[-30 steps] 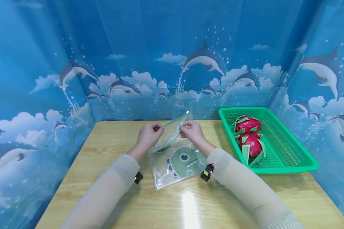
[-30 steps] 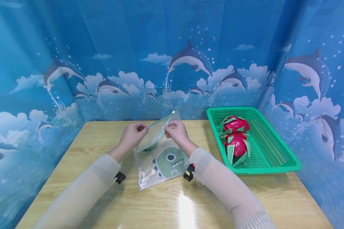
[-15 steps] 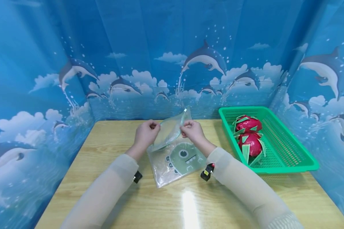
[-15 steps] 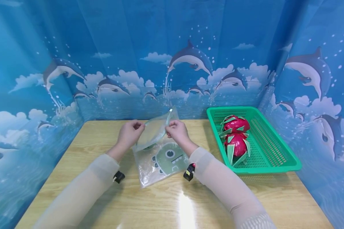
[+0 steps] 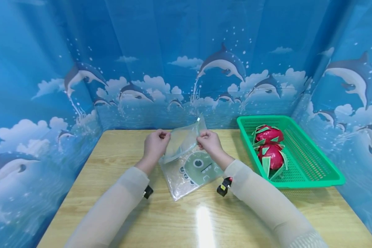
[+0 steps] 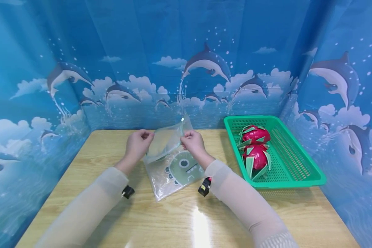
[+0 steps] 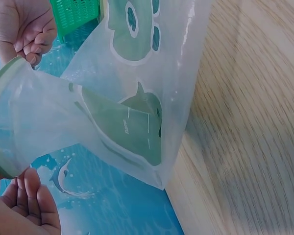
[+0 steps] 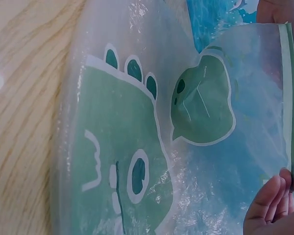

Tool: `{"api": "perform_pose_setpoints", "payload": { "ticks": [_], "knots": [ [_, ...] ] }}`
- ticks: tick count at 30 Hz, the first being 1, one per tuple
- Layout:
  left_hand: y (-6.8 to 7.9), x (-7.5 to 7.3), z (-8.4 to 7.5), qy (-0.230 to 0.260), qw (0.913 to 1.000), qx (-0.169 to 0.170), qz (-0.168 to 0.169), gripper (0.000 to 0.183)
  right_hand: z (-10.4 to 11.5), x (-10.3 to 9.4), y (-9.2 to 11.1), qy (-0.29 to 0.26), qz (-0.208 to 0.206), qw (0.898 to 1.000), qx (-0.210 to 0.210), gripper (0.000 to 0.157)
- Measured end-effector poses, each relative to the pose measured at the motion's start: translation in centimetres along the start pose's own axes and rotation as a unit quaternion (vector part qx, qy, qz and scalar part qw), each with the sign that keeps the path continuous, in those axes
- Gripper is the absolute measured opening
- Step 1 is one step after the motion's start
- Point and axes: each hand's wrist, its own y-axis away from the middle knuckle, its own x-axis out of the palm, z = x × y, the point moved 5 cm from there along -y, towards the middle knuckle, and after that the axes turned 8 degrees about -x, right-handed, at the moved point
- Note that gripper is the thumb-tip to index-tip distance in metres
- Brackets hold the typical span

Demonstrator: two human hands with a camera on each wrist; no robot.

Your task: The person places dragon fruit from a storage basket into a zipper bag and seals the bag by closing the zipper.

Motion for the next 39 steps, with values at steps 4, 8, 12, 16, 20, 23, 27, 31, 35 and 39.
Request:
{"api": "perform_pose_setpoints", "payload": {
  "ticks": [4,8,12,16,20,23,27,31,35,39],
  "knots": [
    [-0.1,-0.2,0.0,-0.003,1.0,0.0,-0.008,0.023,-0.1,-0.1,0.0,0.005,-0.011,1.0,-0.003,0.006],
    [-0.2,-0.4,0.2,0.002,0.9999,0.001,-0.015,0.023,-0.3,-0.2,-0.2,0.003,-0.023,1.0,-0.01,0.007],
    [-0.2,-0.6,0.2,0.003,0.9997,0.007,-0.025,0.022,-0.4,-0.4,-0.2,-0.005,-0.029,0.999,-0.013,0.007],
    [-0.2,-0.7,0.3,0.003,0.999,0.016,-0.042,0.021,-0.5,-0.5,-0.2,-0.008,-0.034,0.999,-0.005,0.007],
    [-0.3,-0.8,0.5,0.004,0.9987,0.018,-0.047,0.021,-0.6,-0.8,-0.1,-0.002,-0.047,0.999,0.004,0.008],
    [-0.3,-0.8,0.6,0.008,0.9989,0.016,-0.044,0.021,-0.6,-1.0,-0.1,0.008,-0.055,0.998,0.008,0.008],
    [-0.3,-0.8,0.8,0.012,0.999,0.016,-0.041,0.022,-0.6,-1.3,0.0,0.018,-0.06,0.998,0.009,0.009],
    [-0.3,-0.9,0.8,0.017,0.9988,0.018,-0.042,0.022,-0.7,-1.6,0.0,0.023,-0.068,0.997,0.01,0.013],
    [-0.2,-1.0,0.8,0.014,0.9982,0.023,-0.053,0.02,-0.7,-1.9,0.0,0.024,-0.084,0.996,0.008,0.016],
    [-0.2,-1.1,0.8,0.007,0.9972,0.036,-0.066,0.02,-0.7,-2.2,-0.1,0.028,-0.095,0.995,0.008,0.012]
  ]
}}
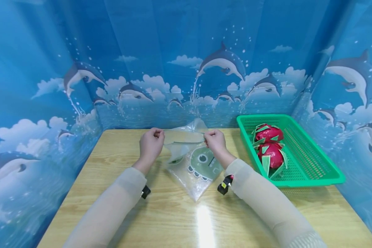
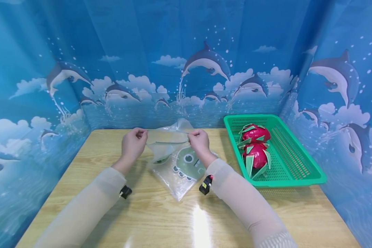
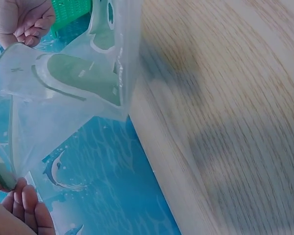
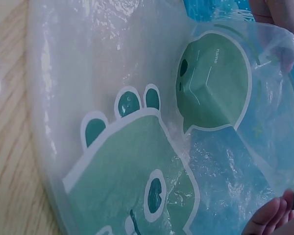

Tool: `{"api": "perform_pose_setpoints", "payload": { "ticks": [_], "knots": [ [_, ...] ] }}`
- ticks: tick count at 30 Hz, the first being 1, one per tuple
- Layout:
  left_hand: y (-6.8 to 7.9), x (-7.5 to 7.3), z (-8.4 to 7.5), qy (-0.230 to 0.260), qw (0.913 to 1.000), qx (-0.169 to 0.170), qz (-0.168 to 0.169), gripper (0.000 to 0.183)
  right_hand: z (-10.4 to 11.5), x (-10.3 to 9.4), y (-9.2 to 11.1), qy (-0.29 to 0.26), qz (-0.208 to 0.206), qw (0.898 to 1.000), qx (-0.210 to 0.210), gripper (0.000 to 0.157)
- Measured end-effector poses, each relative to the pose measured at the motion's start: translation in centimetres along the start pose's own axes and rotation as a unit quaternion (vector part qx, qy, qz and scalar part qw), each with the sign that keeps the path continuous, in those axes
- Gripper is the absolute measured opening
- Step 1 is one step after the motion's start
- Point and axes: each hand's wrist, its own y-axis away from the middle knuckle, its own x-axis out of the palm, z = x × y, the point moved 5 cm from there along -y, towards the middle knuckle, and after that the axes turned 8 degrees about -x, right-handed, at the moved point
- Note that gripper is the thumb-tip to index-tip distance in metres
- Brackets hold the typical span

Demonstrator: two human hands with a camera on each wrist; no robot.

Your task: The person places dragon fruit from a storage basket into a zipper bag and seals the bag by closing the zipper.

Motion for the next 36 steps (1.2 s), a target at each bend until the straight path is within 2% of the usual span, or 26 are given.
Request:
{"api": "perform_pose_setpoints", "payload": {
  "ticks": [10,16,22,29,36],
  "knots": [
    [-0.1,-0.2,0.4,-0.018,0.9996,0.02,-0.009,0.019,-0.3,-0.5,-0.2,0.047,-0.023,0.999,-0.008,0.007],
    [0.1,-0.3,0.4,-0.031,0.9991,0.029,-0.009,0.018,-0.3,-0.7,-0.3,0.051,-0.026,0.998,-0.024,0.008],
    [0.1,-0.5,0.5,-0.033,0.9991,0.024,-0.013,0.017,-0.1,-0.9,-0.5,0.061,-0.033,0.997,-0.034,0.008],
    [0.2,-0.6,0.5,-0.042,0.9981,0.04,-0.022,0.018,0.1,-1.0,-0.3,0.053,-0.026,0.998,-0.027,0.007],
    [0.3,-0.6,0.9,-0.047,0.9982,0.033,-0.018,0.019,0.2,-1.1,-0.2,0.053,-0.024,0.998,-0.026,0.006]
  ]
}}
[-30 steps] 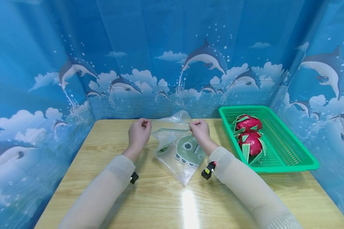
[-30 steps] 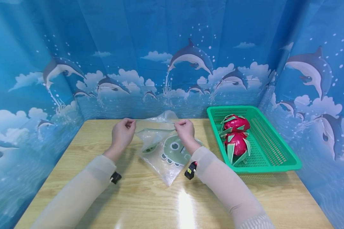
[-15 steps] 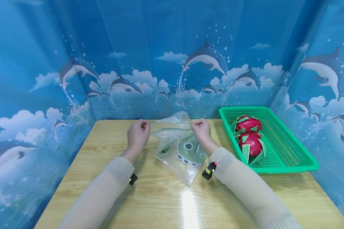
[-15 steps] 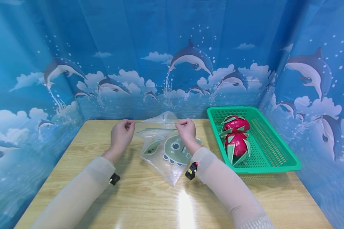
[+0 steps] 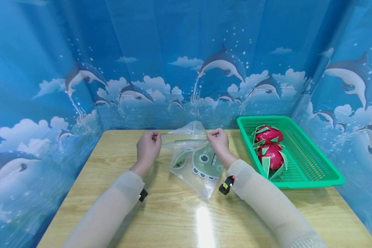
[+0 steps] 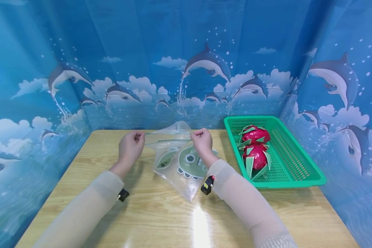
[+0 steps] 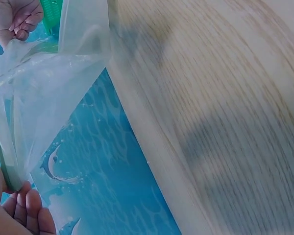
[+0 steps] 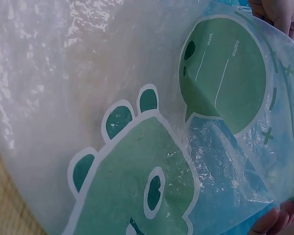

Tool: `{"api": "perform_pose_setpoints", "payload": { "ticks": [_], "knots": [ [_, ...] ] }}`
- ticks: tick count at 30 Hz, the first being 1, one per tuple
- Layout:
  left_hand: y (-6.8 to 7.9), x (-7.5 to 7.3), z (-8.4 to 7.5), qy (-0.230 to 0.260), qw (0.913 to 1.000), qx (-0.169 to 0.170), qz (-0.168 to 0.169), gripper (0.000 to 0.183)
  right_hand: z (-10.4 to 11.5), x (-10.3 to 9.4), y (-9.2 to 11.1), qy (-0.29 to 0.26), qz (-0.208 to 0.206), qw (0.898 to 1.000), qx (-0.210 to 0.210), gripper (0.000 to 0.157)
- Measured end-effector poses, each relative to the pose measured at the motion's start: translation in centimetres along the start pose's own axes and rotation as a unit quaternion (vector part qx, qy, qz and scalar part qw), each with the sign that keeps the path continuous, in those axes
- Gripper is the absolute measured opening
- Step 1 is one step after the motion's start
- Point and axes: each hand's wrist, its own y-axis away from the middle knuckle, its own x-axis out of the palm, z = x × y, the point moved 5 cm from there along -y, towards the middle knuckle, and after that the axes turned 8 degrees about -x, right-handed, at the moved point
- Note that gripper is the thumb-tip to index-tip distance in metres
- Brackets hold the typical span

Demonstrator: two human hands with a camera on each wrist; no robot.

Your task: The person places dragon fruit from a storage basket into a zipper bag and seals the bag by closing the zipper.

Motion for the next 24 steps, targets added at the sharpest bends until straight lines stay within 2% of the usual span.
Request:
{"api": "perform_pose_setpoints", "payload": {
  "ticks": [4,10,19,24],
  "knots": [
    [0.1,0.2,0.4,0.017,0.9995,-0.019,0.02,0.019,-0.1,0.0,0.0,-0.002,0.002,1.0,0.004,0.006],
    [0.2,0.7,0.8,0.064,0.9937,-0.054,0.075,0.02,-0.5,0.2,0.1,-0.002,0.02,1.0,0.01,0.008],
    [0.3,1.3,0.4,0.047,0.991,-0.064,0.108,0.022,-0.3,0.9,-0.1,0.005,0.031,0.999,-0.027,0.008],
    [0.3,1.7,0.2,0.036,0.9897,-0.066,0.122,0.022,-0.1,1.1,0.0,0.008,0.044,0.999,-0.024,0.01]
  ]
}}
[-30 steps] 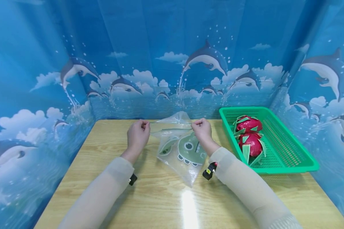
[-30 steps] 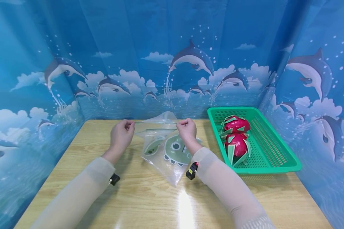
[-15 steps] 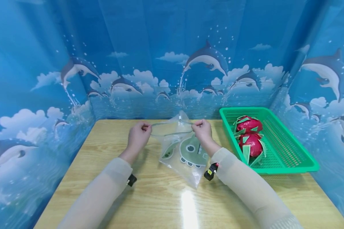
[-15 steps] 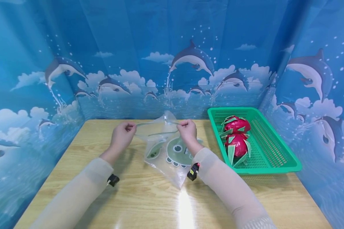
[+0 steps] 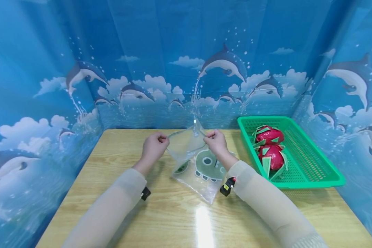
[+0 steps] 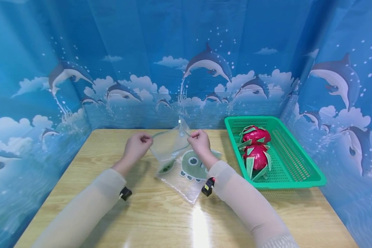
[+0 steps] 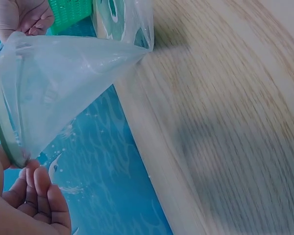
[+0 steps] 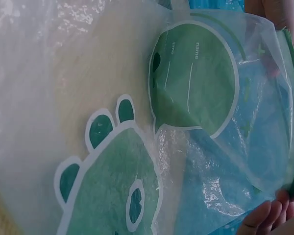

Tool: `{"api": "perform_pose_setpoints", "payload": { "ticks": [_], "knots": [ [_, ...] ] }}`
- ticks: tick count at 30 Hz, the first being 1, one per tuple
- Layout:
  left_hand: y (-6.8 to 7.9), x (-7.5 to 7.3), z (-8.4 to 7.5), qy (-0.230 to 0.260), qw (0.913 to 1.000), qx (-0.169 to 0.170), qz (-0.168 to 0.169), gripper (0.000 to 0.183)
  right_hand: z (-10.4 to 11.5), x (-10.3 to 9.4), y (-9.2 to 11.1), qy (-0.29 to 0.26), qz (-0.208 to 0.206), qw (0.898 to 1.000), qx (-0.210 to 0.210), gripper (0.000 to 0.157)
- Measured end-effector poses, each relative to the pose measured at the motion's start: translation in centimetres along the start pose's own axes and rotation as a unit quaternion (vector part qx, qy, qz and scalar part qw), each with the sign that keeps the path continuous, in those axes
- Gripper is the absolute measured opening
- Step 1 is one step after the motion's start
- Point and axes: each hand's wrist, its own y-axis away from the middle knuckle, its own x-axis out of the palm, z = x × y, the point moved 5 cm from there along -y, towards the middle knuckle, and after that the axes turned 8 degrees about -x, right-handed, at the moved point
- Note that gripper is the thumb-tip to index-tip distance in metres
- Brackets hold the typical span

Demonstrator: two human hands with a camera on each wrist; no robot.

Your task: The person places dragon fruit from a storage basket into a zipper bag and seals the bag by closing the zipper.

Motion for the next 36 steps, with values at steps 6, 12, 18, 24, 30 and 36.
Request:
{"api": "perform_pose_setpoints", "payload": {
  "ticks": [6,12,18,24,30,36],
  "knots": [
    [-0.2,0.5,0.0,0.001,0.9998,-0.016,0.009,0.02,0.2,0.1,0.1,0.005,0.016,1.0,-0.002,0.011],
    [-0.2,0.4,-0.4,-0.003,0.9999,0.003,-0.011,0.022,0.3,0.2,0.2,0.022,0.031,0.999,-0.009,0.012],
    [-0.1,0.2,-0.5,0.001,0.9983,0.037,-0.044,0.021,0.3,0.3,0.2,0.045,0.043,0.998,-0.013,0.011],
    [0.2,0.2,-0.6,0.007,0.9963,0.06,-0.062,0.02,0.0,0.4,0.1,0.058,0.052,0.997,-0.006,0.01],
    [0.8,0.7,-1.1,0.016,0.9921,0.098,-0.076,0.017,-0.1,0.6,0.1,0.053,0.075,0.996,0.013,0.011],
    [1.0,0.9,-1.5,0.015,0.9878,0.119,-0.099,0.015,0.4,0.4,0.3,0.044,0.099,0.994,0.023,0.017]
  ]
}}
